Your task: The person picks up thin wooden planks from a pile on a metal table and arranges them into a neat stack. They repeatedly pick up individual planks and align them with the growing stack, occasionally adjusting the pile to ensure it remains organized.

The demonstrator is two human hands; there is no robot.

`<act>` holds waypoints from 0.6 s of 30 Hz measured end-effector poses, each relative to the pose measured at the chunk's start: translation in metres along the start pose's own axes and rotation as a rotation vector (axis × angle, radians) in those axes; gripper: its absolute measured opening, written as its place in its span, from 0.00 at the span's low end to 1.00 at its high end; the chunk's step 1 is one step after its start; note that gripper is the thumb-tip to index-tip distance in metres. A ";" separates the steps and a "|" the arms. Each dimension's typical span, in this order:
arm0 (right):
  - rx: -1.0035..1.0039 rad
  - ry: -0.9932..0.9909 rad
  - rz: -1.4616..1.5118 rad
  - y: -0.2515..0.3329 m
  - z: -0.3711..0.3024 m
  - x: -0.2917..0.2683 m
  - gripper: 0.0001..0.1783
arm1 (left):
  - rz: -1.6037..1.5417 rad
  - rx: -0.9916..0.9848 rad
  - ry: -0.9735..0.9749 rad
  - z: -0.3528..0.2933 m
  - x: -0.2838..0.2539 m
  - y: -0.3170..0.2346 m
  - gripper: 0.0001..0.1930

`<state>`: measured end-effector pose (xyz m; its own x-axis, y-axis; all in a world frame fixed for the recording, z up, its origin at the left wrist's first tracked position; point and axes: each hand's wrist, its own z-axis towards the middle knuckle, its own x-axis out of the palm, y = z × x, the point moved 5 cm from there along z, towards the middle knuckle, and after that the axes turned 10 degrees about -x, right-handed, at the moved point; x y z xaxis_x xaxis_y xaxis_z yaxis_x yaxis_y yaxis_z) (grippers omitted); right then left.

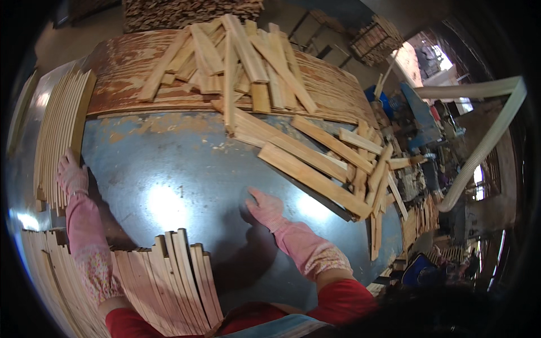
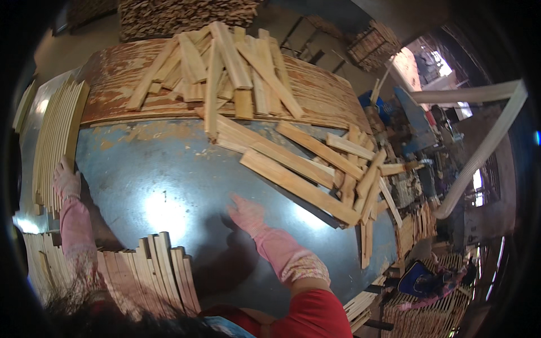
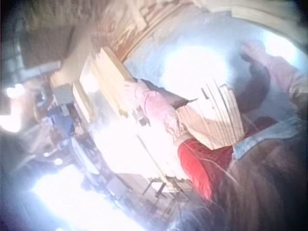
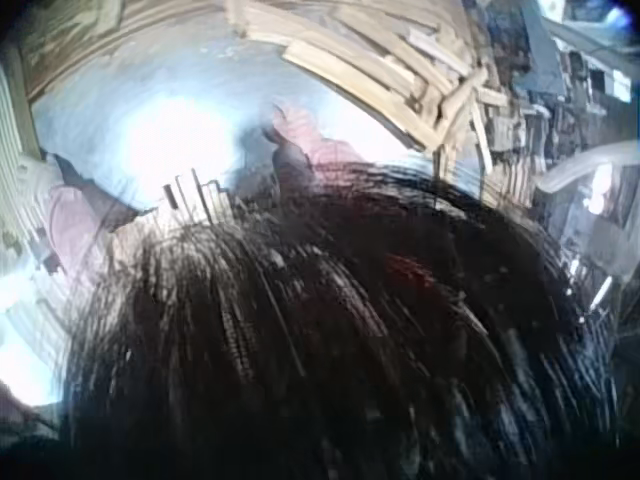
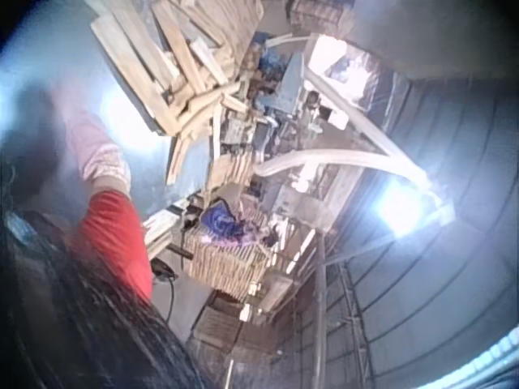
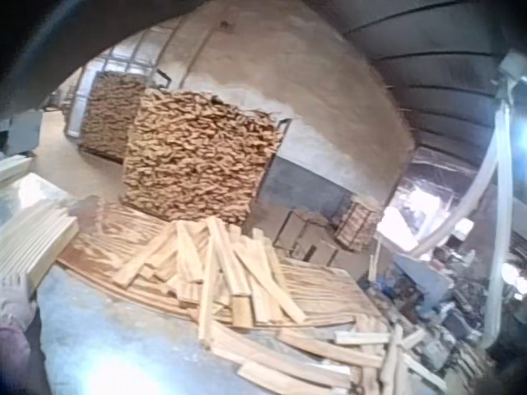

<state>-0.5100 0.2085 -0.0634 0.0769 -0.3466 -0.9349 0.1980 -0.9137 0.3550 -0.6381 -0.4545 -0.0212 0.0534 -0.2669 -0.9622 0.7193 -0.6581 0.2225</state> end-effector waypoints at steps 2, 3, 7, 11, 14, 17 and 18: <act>-0.136 0.023 -0.022 -0.013 -0.002 -0.002 0.25 | -0.135 0.135 0.025 -0.050 -0.023 -0.011 0.48; -0.167 0.075 -0.067 -0.011 0.006 -0.018 0.26 | -0.163 0.215 -0.006 -0.070 -0.023 0.004 0.48; -0.145 0.047 -0.155 -0.052 -0.001 -0.112 0.36 | -0.282 0.497 -0.096 -0.181 -0.063 0.057 0.46; -0.009 -0.362 -0.447 -0.174 -0.114 -0.139 0.38 | -0.816 0.552 0.105 -0.314 -0.118 0.069 0.38; 0.237 -0.012 -0.332 -0.206 -0.125 -0.140 0.43 | -1.114 0.484 0.524 -0.450 -0.154 0.026 0.33; 0.224 0.311 0.185 -0.155 -0.119 -0.103 0.36 | -1.304 0.414 1.068 -0.595 -0.192 -0.049 0.35; 0.155 0.313 0.267 -0.145 -0.113 -0.101 0.35 | -1.487 0.305 1.282 -0.641 -0.190 -0.076 0.39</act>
<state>-0.4362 0.4002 -0.0200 0.4030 -0.5157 -0.7561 -0.0160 -0.8300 0.5576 -0.2586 0.0972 0.0442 0.1078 0.9872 0.1177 0.5461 0.0401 -0.8368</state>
